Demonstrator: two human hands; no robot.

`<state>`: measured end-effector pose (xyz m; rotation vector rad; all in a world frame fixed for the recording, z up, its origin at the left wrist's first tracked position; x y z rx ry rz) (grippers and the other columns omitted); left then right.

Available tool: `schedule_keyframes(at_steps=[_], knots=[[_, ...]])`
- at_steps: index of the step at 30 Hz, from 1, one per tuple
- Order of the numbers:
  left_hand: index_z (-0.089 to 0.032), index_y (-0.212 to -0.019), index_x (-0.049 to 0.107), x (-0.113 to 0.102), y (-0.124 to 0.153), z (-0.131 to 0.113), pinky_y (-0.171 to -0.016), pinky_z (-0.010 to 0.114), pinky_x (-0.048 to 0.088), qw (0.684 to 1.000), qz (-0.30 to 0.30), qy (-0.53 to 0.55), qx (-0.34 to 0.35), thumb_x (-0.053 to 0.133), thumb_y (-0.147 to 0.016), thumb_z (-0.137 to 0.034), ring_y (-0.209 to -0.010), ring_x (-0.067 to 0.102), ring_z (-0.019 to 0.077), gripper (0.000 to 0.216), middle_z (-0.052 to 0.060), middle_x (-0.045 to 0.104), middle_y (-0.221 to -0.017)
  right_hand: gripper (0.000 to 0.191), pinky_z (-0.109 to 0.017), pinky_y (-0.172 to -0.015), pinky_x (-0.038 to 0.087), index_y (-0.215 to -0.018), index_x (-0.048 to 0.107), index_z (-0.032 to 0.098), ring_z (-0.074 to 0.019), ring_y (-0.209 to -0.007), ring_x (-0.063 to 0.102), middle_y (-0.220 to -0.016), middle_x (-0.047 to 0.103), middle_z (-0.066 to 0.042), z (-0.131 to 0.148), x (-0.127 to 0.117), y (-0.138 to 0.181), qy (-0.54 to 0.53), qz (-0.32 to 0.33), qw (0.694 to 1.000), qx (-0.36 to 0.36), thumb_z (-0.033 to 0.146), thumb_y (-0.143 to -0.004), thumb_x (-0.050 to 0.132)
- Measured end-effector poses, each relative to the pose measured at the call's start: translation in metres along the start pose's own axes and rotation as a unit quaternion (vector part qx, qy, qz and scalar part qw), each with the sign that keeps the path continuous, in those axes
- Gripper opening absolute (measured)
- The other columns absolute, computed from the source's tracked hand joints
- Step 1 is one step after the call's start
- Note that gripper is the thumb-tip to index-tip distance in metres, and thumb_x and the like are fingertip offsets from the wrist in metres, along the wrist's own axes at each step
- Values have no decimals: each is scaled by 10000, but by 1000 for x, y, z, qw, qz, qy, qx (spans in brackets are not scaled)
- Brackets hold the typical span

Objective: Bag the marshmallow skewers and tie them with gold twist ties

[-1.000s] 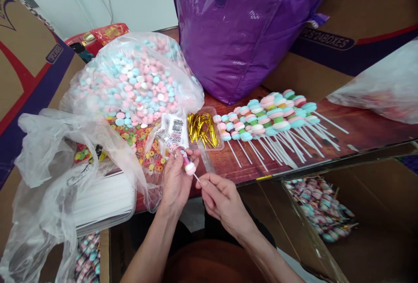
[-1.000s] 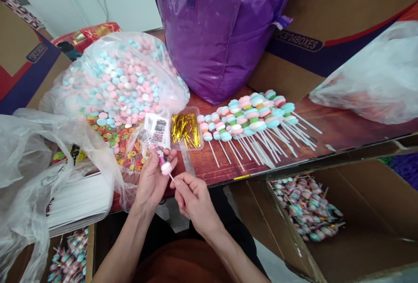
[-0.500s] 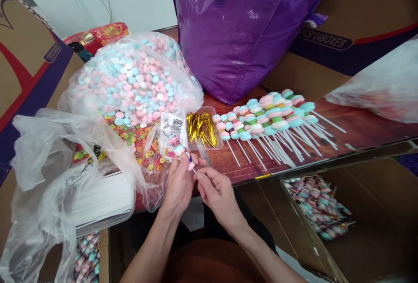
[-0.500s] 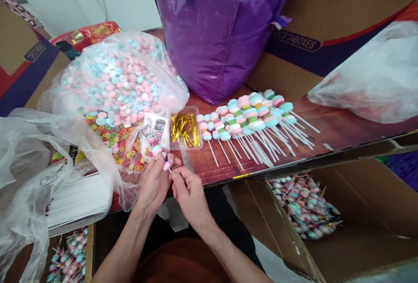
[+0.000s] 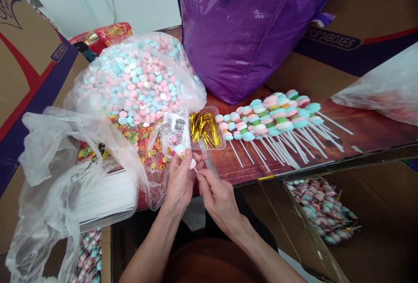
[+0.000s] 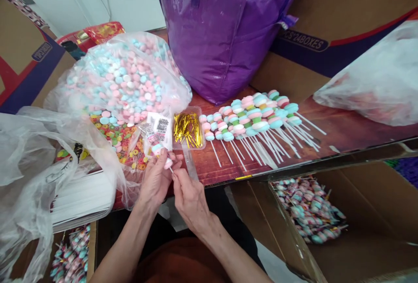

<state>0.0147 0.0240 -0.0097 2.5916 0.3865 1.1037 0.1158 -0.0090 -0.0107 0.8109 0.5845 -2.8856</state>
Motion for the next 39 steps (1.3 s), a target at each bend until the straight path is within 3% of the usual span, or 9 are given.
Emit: schedule_keyframes(at_steps=[3, 7, 9, 13, 16, 27, 30, 35, 39], knots=[[-179, -842, 641, 3, 7, 5, -908, 351, 528, 1000, 17, -21, -7, 805, -768, -388, -959, 724, 231, 277, 28, 728, -792, 213, -275, -622, 492, -1021, 592, 194, -177, -662, 653, -803, 681, -76, -1, -1, -4, -21, -14, 1000, 2, 149, -983, 388], [-149, -958, 675, 1, 3, -4, -887, 364, 549, 998, 44, -35, -37, 694, -843, -521, -1023, 716, 265, 391, 125, 759, -1000, 181, -238, -542, 420, -909, 555, 206, -117, -497, 519, -610, 546, 32, -4, -6, -7, -74, 10, 996, 39, 187, -1003, 402], [-154, -1008, 669, -2, -4, -12, -877, 363, 556, 999, 32, -15, -27, 688, -854, -510, -1032, 716, 264, 388, 130, 757, -1050, 206, -227, -528, 395, -850, 533, 212, -102, -467, 478, -551, 477, 65, -5, -8, -8, -102, 38, 992, 61, 218, -1013, 406], [-159, -918, 664, -8, -14, -21, -865, 366, 571, 1000, 1, -6, -13, 788, -797, -366, -923, 747, 246, 270, 72, 764, -882, 235, -226, -526, 375, -818, 530, 211, -100, -470, 460, -544, 461, 69, -5, -12, -10, -117, 68, 988, 81, 251, -1015, 408], [-158, -855, 661, -12, -15, -21, -864, 382, 582, 1000, -13, -17, -16, 828, -749, -364, -883, 757, 247, 285, 44, 748, -780, 228, -232, -522, 355, -822, 544, 211, -108, -494, 449, -565, 461, 58, -6, -16, -13, -105, 78, 989, 75, 262, -1007, 421], [-134, -824, 692, -17, -17, -28, -904, 433, 577, 993, 38, -77, -76, 824, -743, -406, -891, 749, 265, 314, 94, 758, -799, 267, -233, -517, 335, -811, 555, 203, -111, -545, 410, -631, 427, 49, -15, -29, -16, -169, 122, 966, 149, 322, -1011, 423], [-129, -834, 699, -18, -17, -28, -911, 432, 569, 992, 49, -74, -85, 803, -772, -387, -908, 745, 269, 285, 103, 758, -816, 255, -233, -524, 342, -794, 544, 206, -110, -535, 433, -618, 446, 48, -10, -28, -17, -126, 115, 977, 125, 288, -1006, 429], [-145, -883, 703, -10, -8, -16, -949, 395, 534, 996, 57, -55, -38, 777, -804, -368, -994, 723, 261, 248, 85, 754, -847, 219, -240, -542, 380, -843, 569, 201, -120, -505, 502, -632, 549, 16, -3, -11, -14, 7, 47, 999, 18, 189, -993, 410], [-157, -936, 697, -3, 1, -3, -986, 362, 500, 995, 81, -46, -23, 758, -821, -380, -1055, 697, 243, 258, 77, 750, -911, 222, -254, -606, 468, -963, 610, 182, -169, -635, 650, -825, 709, -87, -3, 3, -15, 41, -4, 999, -24, 165, -997, 391]])
Point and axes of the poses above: each hand's wrist, its own y-axis away from the middle knuckle, its own x-axis out of the palm, z = x × y, the point moved 3 cm from there along -y, towards the middle knuckle
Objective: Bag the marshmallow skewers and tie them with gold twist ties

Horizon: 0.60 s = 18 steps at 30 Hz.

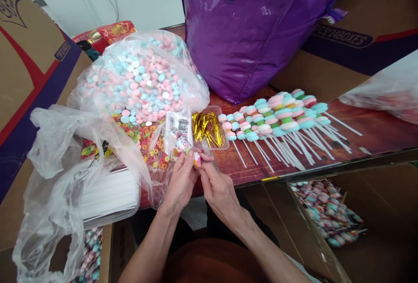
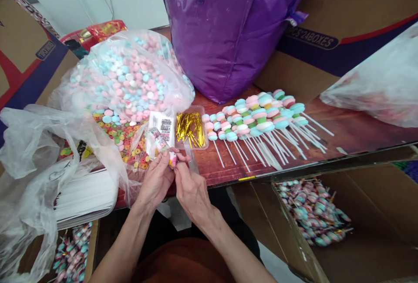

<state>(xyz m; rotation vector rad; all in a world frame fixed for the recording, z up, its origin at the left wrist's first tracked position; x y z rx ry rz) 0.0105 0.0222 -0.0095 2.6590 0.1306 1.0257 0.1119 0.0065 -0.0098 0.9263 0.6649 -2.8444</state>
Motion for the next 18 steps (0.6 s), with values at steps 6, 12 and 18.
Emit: schedule_keyframes(at_steps=[6, 12, 18], knots=[[-163, -1005, 653, -1, -1, -3, -978, 389, 499, 1000, 10, 17, -12, 757, -826, -338, -1054, 698, 241, 271, 69, 743, -924, 217, -233, -606, 461, -877, 620, 190, -138, -601, 602, -748, 674, -32, 1, -14, 1, -99, 6, 992, 73, 221, -1000, 444], [-174, -1002, 637, 3, -2, 0, -955, 403, 511, 1000, -4, 17, 8, 784, -798, -353, -1025, 717, 259, 309, 63, 741, -909, 299, -214, -496, 371, -717, 540, 204, -107, -479, 462, -525, 467, 53, 0, -15, 13, -206, 70, 961, 174, 281, -992, 450], [-158, -1023, 699, -1, 2, 10, -969, 388, 498, 999, -6, -36, 31, 724, -843, -362, -1060, 695, 264, 273, 96, 764, -949, 238, -224, -511, 349, -763, 565, 197, -99, -477, 463, -579, 508, 38, 6, -5, 4, -97, 0, 992, 81, 204, -976, 459]])
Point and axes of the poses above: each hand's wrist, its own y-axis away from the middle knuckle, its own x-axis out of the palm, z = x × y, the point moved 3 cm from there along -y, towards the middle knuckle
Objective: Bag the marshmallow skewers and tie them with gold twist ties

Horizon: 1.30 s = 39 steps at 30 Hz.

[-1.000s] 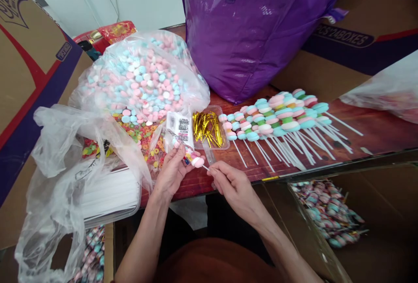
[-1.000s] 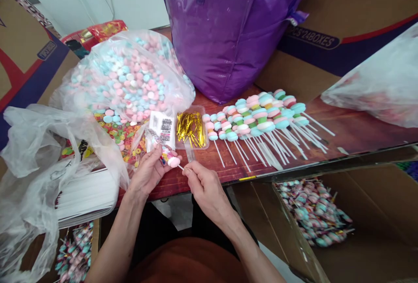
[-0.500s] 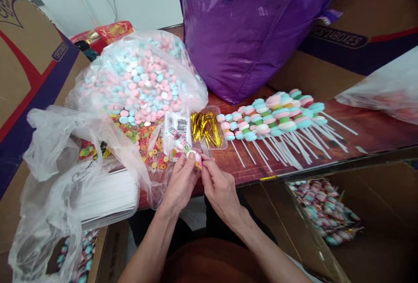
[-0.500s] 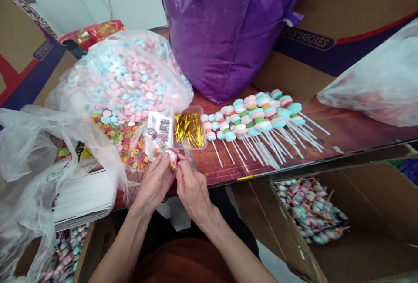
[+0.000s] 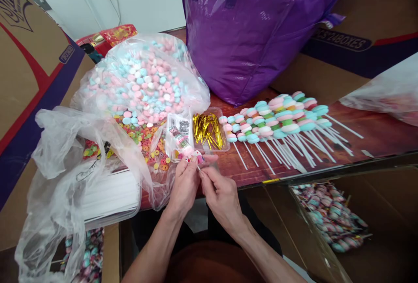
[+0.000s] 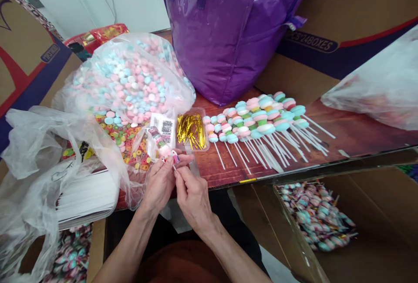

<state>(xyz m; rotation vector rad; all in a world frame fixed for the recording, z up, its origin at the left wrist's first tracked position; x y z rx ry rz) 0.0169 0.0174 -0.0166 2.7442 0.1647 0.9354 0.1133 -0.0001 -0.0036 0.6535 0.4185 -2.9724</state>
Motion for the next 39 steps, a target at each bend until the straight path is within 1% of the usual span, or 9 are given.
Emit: schedule_keyframes(at_steps=[6, 13, 18, 22, 27, 29, 33, 35, 39], knots=[[-146, -1008, 759, -4, 6, -3, -1021, 378, 465, 999, 17, -30, -18, 725, -841, -380, -1122, 665, 268, 289, 123, 770, -1043, 241, -221, -500, 352, -781, 562, 204, -96, -465, 475, -623, 579, 20, 2, 0, -5, 39, -19, 998, -56, 151, -983, 443], [-156, -908, 737, -7, 2, -21, -909, 379, 539, 996, -80, 25, -23, 811, -727, -496, -924, 740, 244, 392, 88, 775, -869, 253, -225, -561, 420, -838, 591, 185, -129, -538, 601, -619, 617, -9, -3, 3, -1, 176, -50, 967, -175, 95, -998, 418], [-141, -816, 728, -12, -3, -8, -851, 364, 553, 996, -82, -7, -32, 802, -747, -442, -897, 740, 257, 318, 95, 767, -818, 243, -244, -584, 452, -864, 616, 169, -155, -568, 637, -651, 659, -41, -4, 12, 1, 169, -41, 964, -200, 100, -1001, 428], [-148, -899, 756, -10, -1, -5, -875, 328, 531, 998, -53, -20, 28, 734, -827, -422, -950, 713, 231, 285, 98, 778, -897, 249, -239, -588, 456, -873, 625, 182, -145, -574, 620, -700, 667, -37, -3, 11, -4, 86, -16, 987, -138, 119, -998, 419], [-171, -1007, 761, -7, 6, -10, -847, 302, 534, 997, -57, -19, 50, 722, -845, -390, -907, 698, 196, 275, 83, 773, -996, 187, -240, -596, 463, -1027, 641, 207, -146, -621, 596, -746, 650, -9, -1, 11, -14, -80, 33, 996, 36, 269, -984, 470], [-184, -1074, 748, -7, 9, -14, -804, 301, 548, 998, -44, -26, 45, 718, -849, -394, -849, 694, 186, 309, 85, 769, -998, 207, -229, -528, 427, -970, 636, 197, -130, -555, 536, -667, 592, 14, 1, 15, -16, -194, 42, 973, 113, 361, -967, 510], [-189, -1135, 721, -5, 13, -27, -701, 314, 560, 1000, 21, -4, 1, 735, -834, -406, -761, 663, 188, 371, 97, 749, -947, 388, -211, -380, 241, -695, 513, 209, -76, -365, 247, -433, 342, 99, 8, 23, -17, -400, 82, 879, 245, 502, -949, 508], [-186, -1049, 734, -6, 14, -35, -675, 311, 554, 999, 25, 26, 3, 776, -798, -383, -757, 640, 189, 322, 72, 717, -862, 396, -211, -393, 259, -678, 526, 202, -80, -364, 294, -427, 386, 82, 14, 19, -20, -369, 146, 888, 232, 468, -967, 476], [-164, -806, 705, -12, 10, -45, -687, 248, 512, 994, -25, 62, 82, 827, -756, -310, -688, 545, 123, 197, -15, 532, -640, 301, -243, -568, 376, -702, 625, 181, -130, -576, 540, -620, 617, 2, 19, -4, -45, -20, 216, 976, 9, 208, -961, 475]])
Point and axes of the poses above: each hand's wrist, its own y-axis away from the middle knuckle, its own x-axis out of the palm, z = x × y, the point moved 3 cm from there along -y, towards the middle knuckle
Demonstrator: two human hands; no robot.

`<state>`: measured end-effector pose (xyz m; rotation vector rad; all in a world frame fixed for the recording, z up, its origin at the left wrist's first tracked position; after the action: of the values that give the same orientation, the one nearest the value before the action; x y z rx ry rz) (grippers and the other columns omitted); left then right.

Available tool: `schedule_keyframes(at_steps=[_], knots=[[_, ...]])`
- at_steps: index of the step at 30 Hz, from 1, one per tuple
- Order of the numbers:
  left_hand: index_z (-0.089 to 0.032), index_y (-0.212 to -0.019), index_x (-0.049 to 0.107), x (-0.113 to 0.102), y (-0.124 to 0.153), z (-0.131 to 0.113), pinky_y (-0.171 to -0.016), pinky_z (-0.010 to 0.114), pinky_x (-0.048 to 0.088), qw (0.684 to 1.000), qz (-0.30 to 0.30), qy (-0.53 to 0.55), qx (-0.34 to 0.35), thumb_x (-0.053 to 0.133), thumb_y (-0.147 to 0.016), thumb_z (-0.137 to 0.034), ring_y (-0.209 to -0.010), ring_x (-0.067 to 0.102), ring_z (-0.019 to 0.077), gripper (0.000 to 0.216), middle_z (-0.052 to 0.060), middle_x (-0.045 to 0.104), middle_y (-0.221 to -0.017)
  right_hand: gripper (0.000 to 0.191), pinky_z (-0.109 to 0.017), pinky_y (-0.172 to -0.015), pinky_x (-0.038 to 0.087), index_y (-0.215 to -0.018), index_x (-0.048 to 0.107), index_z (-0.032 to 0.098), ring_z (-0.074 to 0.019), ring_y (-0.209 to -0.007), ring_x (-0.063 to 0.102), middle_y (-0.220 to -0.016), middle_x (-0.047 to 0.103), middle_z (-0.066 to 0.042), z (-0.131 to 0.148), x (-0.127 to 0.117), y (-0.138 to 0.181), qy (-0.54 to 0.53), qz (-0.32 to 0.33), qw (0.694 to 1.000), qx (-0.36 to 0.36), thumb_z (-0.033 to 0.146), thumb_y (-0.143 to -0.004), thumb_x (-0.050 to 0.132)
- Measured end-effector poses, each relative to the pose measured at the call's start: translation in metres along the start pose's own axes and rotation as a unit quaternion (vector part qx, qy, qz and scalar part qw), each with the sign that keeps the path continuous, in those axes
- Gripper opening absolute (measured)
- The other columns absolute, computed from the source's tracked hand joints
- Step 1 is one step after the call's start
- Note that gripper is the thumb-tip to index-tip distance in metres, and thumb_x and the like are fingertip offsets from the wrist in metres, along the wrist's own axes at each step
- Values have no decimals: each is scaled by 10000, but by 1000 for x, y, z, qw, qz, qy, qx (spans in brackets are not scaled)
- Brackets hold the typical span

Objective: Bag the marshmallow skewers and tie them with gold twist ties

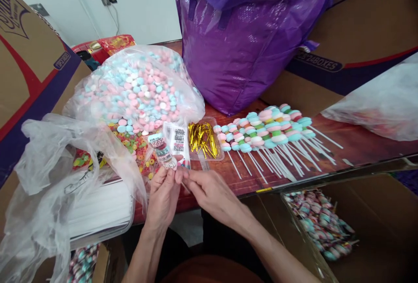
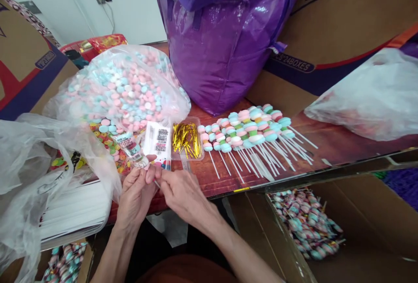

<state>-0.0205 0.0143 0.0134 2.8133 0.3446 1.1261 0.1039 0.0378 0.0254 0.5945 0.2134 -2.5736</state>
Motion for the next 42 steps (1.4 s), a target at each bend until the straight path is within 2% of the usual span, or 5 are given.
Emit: schedule_keyframes(at_steps=[5, 12, 18, 25, 42], knots=[[-144, -773, 646, -5, -4, 8, -497, 168, 332, 998, -58, -10, -28, 839, -741, -312, -535, 308, 58, 258, -59, 395, -596, 227, -301, -661, 379, -862, 708, 171, -225, -821, 591, -877, 680, -105, -27, -35, -42, 377, -109, 920, 1, 71, -910, 510], [-149, -793, 579, 1, -4, 11, -521, 205, 323, 988, -29, 67, -137, 777, -769, -337, -548, 296, 72, 274, -29, 434, -638, 251, -322, -697, 371, -885, 697, 149, -235, -867, 562, -924, 646, -119, -54, -35, -73, 428, -64, 901, -29, 8, -885, 489], [-152, -723, 518, -2, -11, 17, -498, 186, 271, 992, -28, 44, -118, 807, -760, -264, -543, 295, 60, 312, -44, 410, -617, 92, -288, -678, 420, -773, 674, 180, -157, -736, 554, -823, 627, -29, -49, -52, -72, 53, -194, 979, -42, 173, -845, 618], [-168, -767, 524, 3, -18, 19, -503, 177, 276, 998, -40, 15, -38, 859, -715, -299, -528, 328, 48, 364, -56, 458, -611, 304, -192, -469, 434, -816, 646, 188, -90, -543, 589, -698, 673, 25, -45, -54, -57, -427, -209, 875, 94, 306, -626, 852], [-195, -860, 533, 4, -12, 31, -491, 162, 232, 997, -43, 10, -69, 775, -761, -266, -502, 332, 30, 271, -60, 538, -666, 82, -259, -558, 470, -745, 743, 205, -116, -551, 556, -661, 676, 20, -25, -3, 0, -338, -220, 913, 62, 266, -719, 793]])
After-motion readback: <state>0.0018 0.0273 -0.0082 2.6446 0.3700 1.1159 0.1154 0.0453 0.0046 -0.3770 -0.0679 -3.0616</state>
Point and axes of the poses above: each hand's wrist, its own y-axis away from the middle knuckle, its own x-axis out of the palm, z = x × y, the point moved 3 cm from there along -y, towards the middle knuckle
